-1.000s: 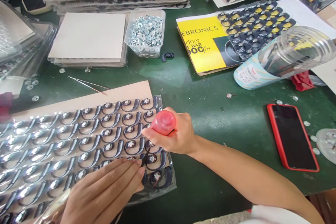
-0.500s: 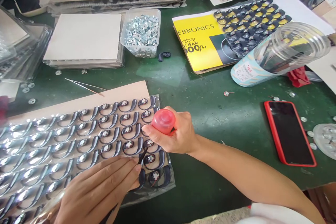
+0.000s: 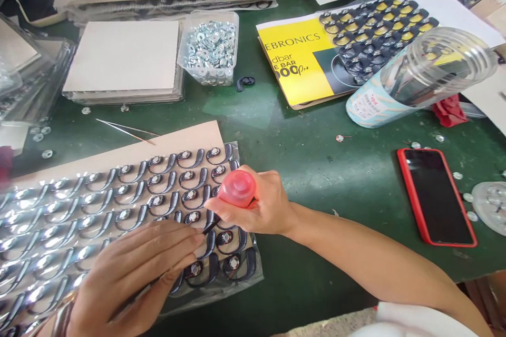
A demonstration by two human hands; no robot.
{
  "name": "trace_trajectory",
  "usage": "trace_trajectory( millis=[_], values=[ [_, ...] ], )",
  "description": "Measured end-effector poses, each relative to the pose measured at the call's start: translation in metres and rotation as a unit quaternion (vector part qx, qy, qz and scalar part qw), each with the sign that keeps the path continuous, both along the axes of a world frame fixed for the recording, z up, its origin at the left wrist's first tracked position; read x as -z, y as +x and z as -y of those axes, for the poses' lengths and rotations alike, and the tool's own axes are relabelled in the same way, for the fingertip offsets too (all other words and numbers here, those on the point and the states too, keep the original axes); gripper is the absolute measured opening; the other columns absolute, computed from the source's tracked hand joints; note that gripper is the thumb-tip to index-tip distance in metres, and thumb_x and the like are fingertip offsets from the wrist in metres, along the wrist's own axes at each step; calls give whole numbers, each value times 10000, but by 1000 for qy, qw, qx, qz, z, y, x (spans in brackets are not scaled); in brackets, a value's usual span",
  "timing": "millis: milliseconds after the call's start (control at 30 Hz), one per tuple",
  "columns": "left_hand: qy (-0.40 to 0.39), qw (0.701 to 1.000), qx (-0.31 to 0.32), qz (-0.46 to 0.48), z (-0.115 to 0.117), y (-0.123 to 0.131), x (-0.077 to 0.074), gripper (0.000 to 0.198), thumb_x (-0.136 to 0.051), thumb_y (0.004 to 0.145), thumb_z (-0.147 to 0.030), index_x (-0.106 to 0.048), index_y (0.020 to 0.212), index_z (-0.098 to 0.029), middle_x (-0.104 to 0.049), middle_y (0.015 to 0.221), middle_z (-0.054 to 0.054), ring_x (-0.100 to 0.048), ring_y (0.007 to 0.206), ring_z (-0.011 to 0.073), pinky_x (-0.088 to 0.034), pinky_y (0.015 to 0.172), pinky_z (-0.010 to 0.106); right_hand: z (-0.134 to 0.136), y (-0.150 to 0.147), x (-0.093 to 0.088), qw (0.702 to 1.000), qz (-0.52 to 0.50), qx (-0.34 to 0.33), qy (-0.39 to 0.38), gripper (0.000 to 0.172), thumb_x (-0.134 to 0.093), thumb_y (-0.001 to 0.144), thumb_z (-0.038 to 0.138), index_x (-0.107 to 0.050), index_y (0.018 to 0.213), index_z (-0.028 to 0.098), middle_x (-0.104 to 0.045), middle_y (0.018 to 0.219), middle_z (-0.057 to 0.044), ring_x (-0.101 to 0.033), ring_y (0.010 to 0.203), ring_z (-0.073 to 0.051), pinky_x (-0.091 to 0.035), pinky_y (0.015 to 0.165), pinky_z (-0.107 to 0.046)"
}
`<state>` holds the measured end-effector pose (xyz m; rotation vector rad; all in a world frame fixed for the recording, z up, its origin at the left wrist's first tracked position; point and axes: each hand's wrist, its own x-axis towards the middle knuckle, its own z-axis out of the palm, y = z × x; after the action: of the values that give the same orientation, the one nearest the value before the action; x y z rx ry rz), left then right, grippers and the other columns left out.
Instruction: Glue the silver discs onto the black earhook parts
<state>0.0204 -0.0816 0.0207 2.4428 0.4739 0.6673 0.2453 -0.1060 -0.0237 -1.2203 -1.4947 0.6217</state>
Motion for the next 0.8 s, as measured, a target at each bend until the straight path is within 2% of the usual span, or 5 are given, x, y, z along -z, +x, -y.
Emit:
trace_trajectory(
  millis=[167, 300, 433, 600, 800],
  values=[
    [-54, 998, -35, 24, -7, 2, 2, 210, -593, 821, 0, -681, 995, -76, -730, 949, 88, -670, 920, 128, -557, 831, 242, 0, -2, -4, 999, -18, -4, 40, 216, -752, 777, 332, -636, 689, 173, -668, 622, -10, -613, 511, -116, -476, 471, -216],
    [-54, 997, -39, 30, -5, -1, 2, 207, -587, 836, -16, -677, 1010, -82, -730, 956, 80, -667, 920, 125, -555, 830, 242, -10, 5, -18, 992, -121, -27, -28, 219, -734, 804, 358, -624, 711, 192, -661, 589, 7, -624, 504, -126, -501, 490, -235],
    [15, 1000, -3, 14, -4, -6, 3, 254, -529, 863, -36, -672, 1069, -77, -724, 1030, 81, -657, 989, 160, -548, 884, 298, -32, 12, -23, 993, -96, -25, -69, 230, -763, 774, 331, -627, 650, 194, -664, 621, 4, -628, 552, -133, -500, 533, -252],
    [151, 988, 14, -27, -11, -8, 11, 278, -476, 937, -124, -665, 1130, -60, -705, 1124, 100, -633, 1102, 218, -502, 1008, 373, -43, 8, -5, 994, -90, -1, -67, 210, -710, 816, 353, -629, 701, 198, -674, 570, 2, -638, 522, -143, -518, 535, -260],
    [167, 986, 6, -30, -7, -4, 25, 340, -375, 972, -130, -674, 1124, -70, -692, 1168, 90, -614, 1150, 222, -440, 1090, 386, -40, 3, 0, 996, -66, -6, -58, 266, -714, 794, 367, -600, 620, 200, -659, 574, -5, -627, 529, -140, -523, 533, -248]
  ],
)
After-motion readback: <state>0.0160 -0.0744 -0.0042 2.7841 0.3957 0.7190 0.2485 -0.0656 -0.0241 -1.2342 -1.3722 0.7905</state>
